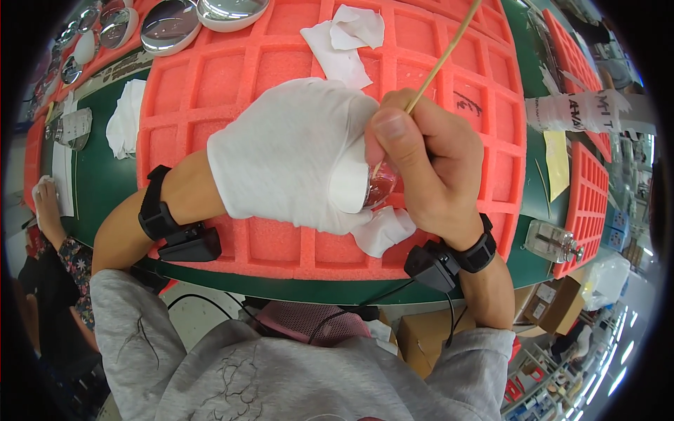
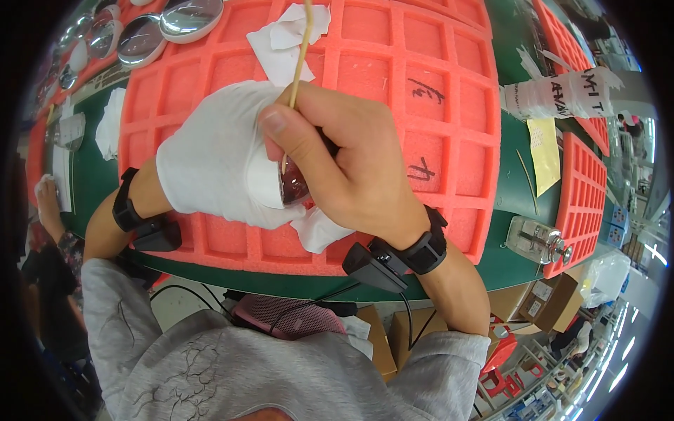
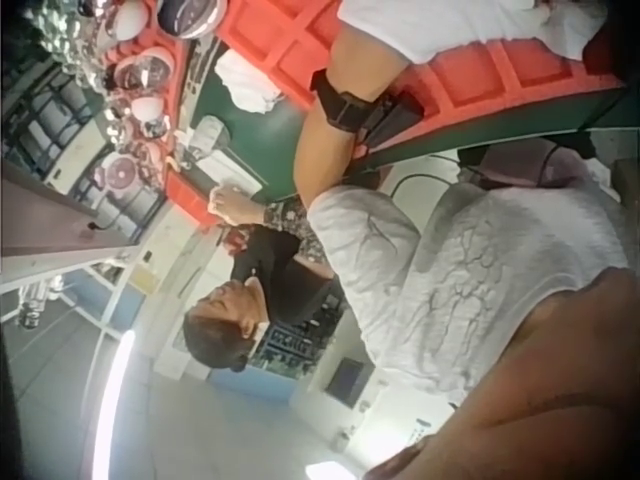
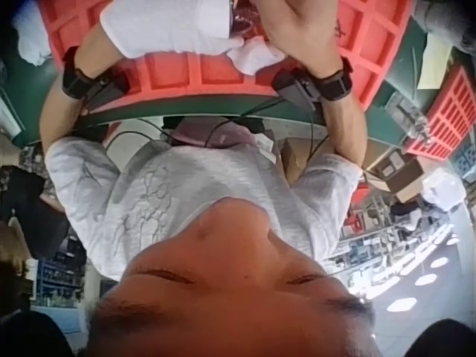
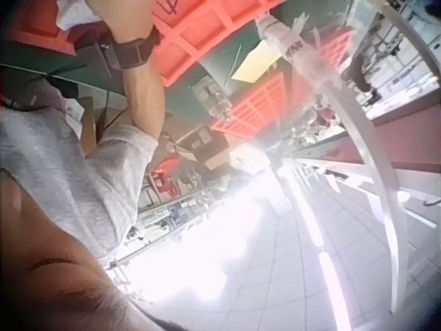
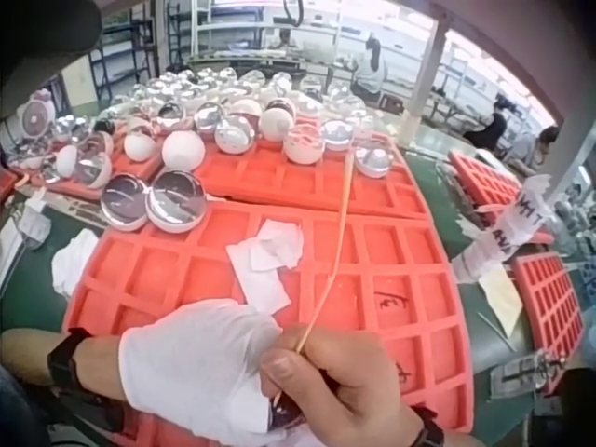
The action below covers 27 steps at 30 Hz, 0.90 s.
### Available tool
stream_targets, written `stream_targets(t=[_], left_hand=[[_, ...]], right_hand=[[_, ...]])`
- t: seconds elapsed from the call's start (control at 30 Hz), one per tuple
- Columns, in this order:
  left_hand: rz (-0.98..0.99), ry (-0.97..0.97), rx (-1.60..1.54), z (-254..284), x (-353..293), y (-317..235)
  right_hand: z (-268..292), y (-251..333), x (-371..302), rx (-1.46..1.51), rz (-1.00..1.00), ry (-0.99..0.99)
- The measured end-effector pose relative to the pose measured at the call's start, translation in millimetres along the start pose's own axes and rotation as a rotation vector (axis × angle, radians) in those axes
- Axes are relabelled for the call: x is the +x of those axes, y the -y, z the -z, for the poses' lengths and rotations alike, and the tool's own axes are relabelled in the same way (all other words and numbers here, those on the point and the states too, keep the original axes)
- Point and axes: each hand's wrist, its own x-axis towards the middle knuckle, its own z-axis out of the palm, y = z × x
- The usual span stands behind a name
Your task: The person wipes a white and red sphere with a cloth, scrapes the seam with a wooden stick, and places it into a red tray before repeating the process on another sphere.
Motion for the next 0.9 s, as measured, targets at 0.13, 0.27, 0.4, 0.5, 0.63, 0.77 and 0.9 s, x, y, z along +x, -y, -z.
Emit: stream_targets(t=[0.13,0.27,0.4,0.5,0.63,0.77,0.9], left_hand=[[0.053,0.007,-0.008,-2.8,-0.4,1.9],[0.02,0.027,0.005,-2.4,0.5,0.5],[-0.016,-0.04,-0.01,-4.5,-0.3,2.7],[0.019,-0.03,-0.031,-2.3,-1.0,1.4],[0.04,-0.008,-0.022,-3.3,-0.8,1.7],[0.037,0.026,0.011,-1.2,0.6,0.4],[0.065,0.01,-0.016,-3.3,0.3,0.0]], right_hand=[[-2.4,-0.2,1.3,0.016,-0.017,-0.019],[-1.9,-0.9,-0.6,0.042,-0.018,-0.058],[-2.0,-0.3,0.3,0.003,-0.024,-0.012],[-5.3,-4.7,1.8,0.091,-0.036,-0.125],[0.0,-5.9,0.3,0.056,0.041,-0.005],[-2.9,-2.4,-0.1,0.13,-0.081,-0.119],[-0.1,-3.3,-1.1,0.037,0.0,0.008]])
